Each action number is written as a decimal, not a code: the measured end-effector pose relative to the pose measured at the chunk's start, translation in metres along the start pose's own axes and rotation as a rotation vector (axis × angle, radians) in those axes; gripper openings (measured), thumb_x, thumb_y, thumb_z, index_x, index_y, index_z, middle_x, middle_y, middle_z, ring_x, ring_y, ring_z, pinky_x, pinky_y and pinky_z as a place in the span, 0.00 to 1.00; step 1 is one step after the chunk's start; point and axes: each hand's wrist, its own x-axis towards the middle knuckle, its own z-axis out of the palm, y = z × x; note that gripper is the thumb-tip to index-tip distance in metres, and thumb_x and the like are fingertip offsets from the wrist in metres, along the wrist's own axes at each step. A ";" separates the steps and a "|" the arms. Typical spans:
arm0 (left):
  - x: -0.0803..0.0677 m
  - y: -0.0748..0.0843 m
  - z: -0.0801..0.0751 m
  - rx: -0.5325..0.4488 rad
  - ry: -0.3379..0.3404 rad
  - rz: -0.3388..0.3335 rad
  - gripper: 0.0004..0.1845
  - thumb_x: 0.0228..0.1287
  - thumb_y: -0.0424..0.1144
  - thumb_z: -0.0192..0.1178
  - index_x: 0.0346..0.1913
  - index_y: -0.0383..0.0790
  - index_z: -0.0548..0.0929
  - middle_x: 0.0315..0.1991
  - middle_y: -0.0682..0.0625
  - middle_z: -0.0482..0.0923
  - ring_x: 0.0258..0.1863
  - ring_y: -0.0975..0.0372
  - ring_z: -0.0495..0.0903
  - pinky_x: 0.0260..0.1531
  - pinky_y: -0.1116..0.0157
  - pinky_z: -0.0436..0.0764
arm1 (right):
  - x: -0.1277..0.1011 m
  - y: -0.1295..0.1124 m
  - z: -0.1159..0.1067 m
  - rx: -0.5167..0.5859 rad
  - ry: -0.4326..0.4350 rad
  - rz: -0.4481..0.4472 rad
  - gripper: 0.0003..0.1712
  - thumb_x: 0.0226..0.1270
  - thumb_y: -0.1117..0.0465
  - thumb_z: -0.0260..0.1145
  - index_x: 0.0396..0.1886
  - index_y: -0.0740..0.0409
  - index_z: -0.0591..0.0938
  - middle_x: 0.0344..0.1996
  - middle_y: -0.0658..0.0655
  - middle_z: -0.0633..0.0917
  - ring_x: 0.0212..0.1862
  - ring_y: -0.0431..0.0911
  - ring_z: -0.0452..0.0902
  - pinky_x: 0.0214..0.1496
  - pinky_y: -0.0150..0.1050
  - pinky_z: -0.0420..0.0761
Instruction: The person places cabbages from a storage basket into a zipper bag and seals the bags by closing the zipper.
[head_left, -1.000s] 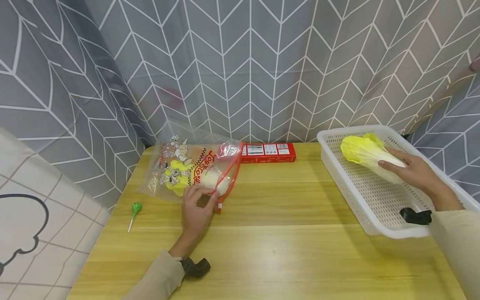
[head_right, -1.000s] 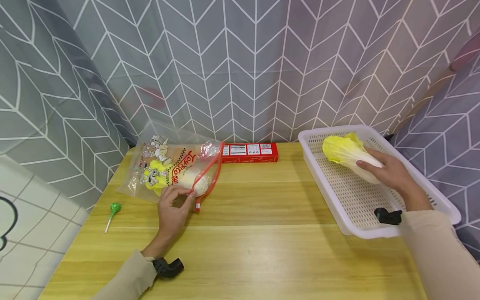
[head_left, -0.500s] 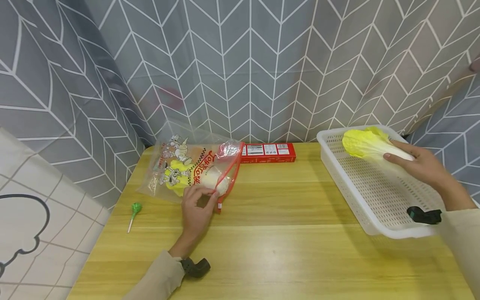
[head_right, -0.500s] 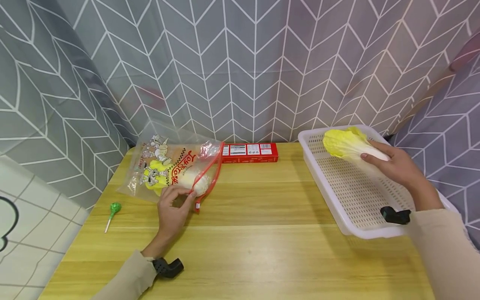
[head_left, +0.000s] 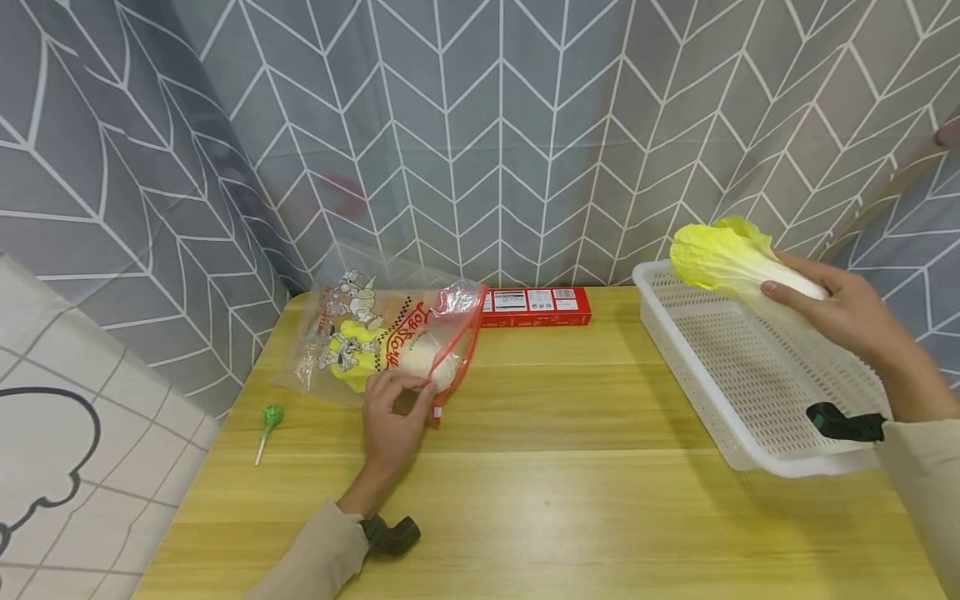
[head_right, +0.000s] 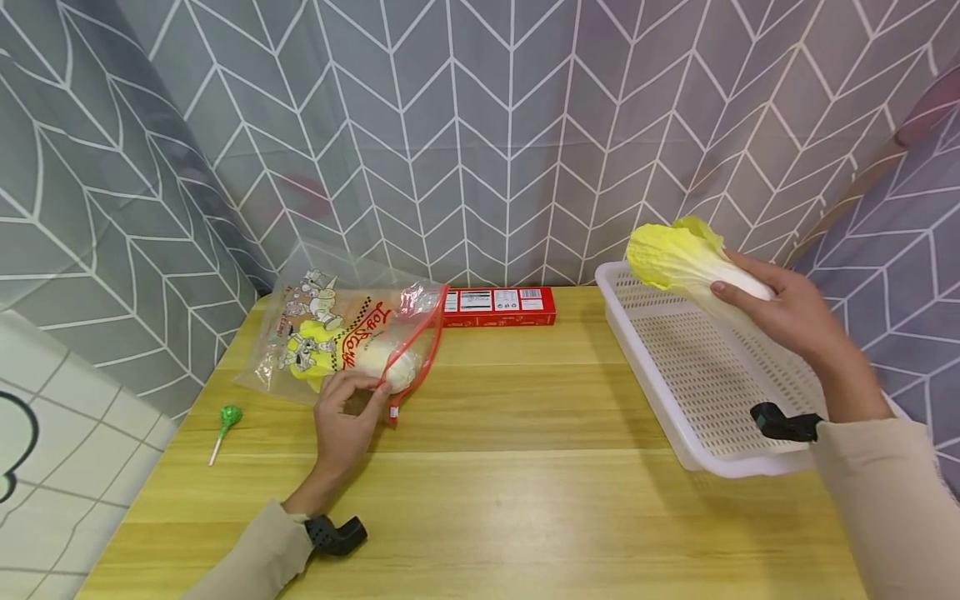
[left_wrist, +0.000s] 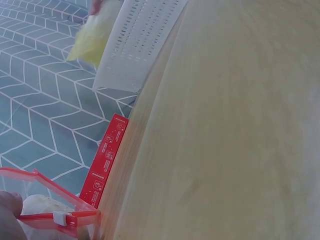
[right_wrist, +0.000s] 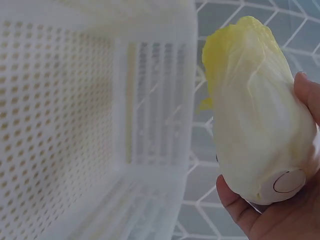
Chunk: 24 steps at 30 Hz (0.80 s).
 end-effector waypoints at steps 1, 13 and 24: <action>0.000 0.001 0.000 0.004 0.003 -0.005 0.06 0.52 0.29 0.76 0.30 0.39 0.88 0.33 0.46 0.83 0.40 0.61 0.69 0.47 0.71 0.64 | 0.001 -0.003 0.001 0.007 0.011 -0.007 0.38 0.74 0.40 0.61 0.79 0.28 0.57 0.76 0.70 0.63 0.50 0.35 0.68 0.38 0.29 0.66; 0.002 0.022 0.000 0.015 0.012 -0.050 0.05 0.55 0.26 0.73 0.31 0.33 0.86 0.34 0.42 0.82 0.41 0.60 0.69 0.48 0.71 0.62 | 0.012 -0.048 0.031 0.174 0.032 -0.128 0.36 0.74 0.47 0.64 0.78 0.34 0.63 0.80 0.52 0.62 0.60 0.23 0.63 0.45 0.16 0.63; 0.002 0.030 -0.002 0.009 0.016 -0.053 0.05 0.56 0.25 0.72 0.31 0.31 0.85 0.34 0.40 0.81 0.41 0.61 0.69 0.47 0.72 0.63 | 0.028 -0.090 0.059 0.236 -0.036 -0.184 0.35 0.75 0.44 0.62 0.78 0.31 0.63 0.76 0.61 0.68 0.51 0.29 0.72 0.44 0.23 0.72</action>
